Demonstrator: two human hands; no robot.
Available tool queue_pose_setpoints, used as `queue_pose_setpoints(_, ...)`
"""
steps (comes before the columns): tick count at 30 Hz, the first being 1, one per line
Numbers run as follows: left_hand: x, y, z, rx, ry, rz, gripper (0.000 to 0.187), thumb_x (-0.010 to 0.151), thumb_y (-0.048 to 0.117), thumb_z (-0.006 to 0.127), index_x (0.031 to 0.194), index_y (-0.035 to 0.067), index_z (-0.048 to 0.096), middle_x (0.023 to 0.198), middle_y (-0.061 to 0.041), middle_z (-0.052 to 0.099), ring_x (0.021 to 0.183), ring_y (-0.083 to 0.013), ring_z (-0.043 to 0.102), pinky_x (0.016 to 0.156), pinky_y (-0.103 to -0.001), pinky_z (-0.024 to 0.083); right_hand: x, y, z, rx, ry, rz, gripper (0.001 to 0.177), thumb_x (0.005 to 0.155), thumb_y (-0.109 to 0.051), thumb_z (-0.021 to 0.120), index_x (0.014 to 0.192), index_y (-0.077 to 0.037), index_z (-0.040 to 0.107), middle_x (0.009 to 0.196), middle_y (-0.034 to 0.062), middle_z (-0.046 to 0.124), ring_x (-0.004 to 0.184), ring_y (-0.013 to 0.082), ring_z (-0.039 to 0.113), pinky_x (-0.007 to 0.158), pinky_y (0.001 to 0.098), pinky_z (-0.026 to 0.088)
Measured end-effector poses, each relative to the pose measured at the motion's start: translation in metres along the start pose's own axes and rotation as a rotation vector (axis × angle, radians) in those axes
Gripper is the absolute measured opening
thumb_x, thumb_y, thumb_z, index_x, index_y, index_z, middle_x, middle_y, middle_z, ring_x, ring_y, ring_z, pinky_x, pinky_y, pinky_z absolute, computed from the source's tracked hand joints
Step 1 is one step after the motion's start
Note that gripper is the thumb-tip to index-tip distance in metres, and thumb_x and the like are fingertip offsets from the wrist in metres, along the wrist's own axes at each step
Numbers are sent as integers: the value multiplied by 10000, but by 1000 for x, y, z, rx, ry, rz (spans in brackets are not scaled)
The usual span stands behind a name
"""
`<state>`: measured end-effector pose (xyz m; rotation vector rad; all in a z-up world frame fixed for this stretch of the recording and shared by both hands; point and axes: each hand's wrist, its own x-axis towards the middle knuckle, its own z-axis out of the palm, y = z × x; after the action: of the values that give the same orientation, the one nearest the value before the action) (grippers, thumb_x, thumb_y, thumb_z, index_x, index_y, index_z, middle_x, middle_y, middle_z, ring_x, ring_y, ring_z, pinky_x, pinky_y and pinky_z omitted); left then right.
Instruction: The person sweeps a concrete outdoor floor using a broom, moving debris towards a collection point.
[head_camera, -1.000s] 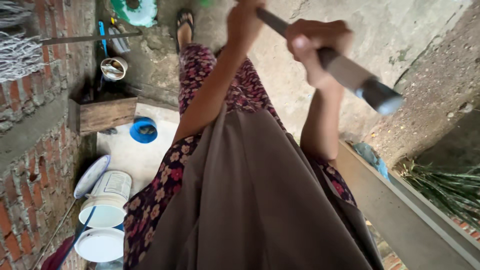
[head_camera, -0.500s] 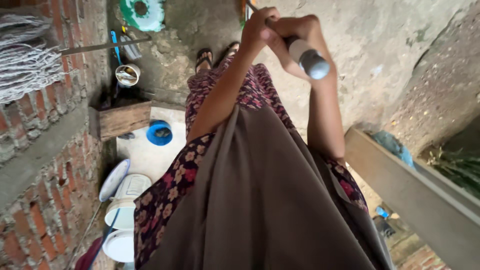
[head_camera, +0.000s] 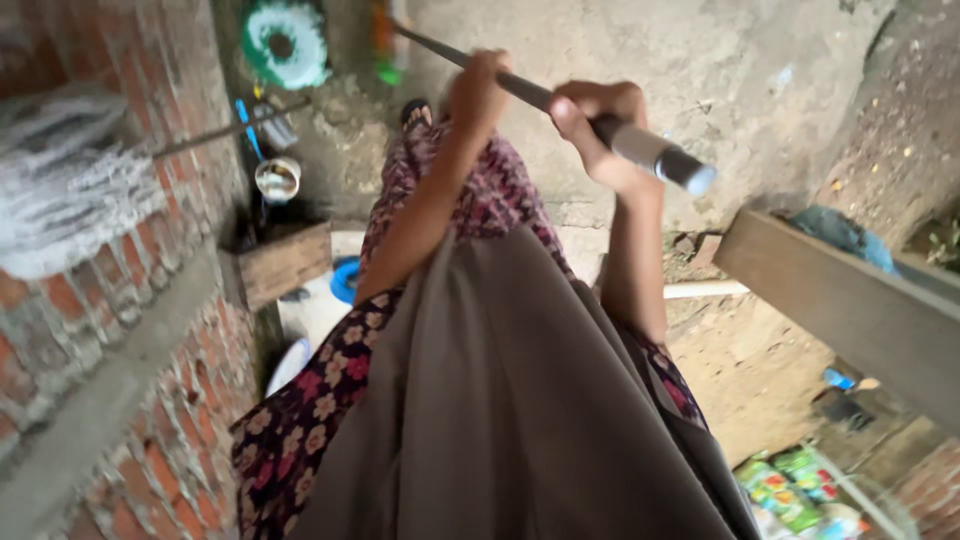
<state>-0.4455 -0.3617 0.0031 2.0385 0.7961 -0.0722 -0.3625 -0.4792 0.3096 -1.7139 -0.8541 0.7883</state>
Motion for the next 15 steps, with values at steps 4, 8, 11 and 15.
queue_pose_setpoints(4, -16, 51, 13, -259, -31, 145, 89, 981, 228, 653, 956, 167, 713, 1009, -102, 762, 919, -381, 772, 748, -498, 581, -8, -6, -9, -186, -82, -82, 424, 1202, -241, 719, 851, -5, 701, 799, 84, 674, 661, 199, 583, 624, 376, 457)
queue_pose_setpoints(8, -31, 78, 0, -218, -104, 264, 86, 1013, 247, 655, 1002, 170, 692, 1027, -80, 772, 921, -365, 779, 768, -474, 589, -31, -16, -18, -187, -97, -290, 536, 1172, -339, 834, 805, -26, 598, 760, 78, 606, 716, 254, 631, 689, 387, 512)
queue_pose_setpoints(11, -42, 94, -16, -100, -86, 283, 86, 986, 236, 653, 956, 163, 686, 959, -81, 759, 868, -344, 787, 756, -484, 587, -41, -20, -26, 61, 58, -429, 517, 1031, -386, 831, 748, -59, 548, 691, 41, 575, 601, 211, 594, 587, 369, 469)
queue_pose_setpoints(15, -38, 50, -16, 31, -34, 223, 124, 982, 194, 643, 878, 151, 697, 854, -100, 743, 848, -346, 785, 759, -519, 576, -54, 6, 0, 378, 299, -389, 546, 1102, -294, 828, 748, -48, 493, 698, 42, 578, 633, 213, 589, 618, 405, 484)
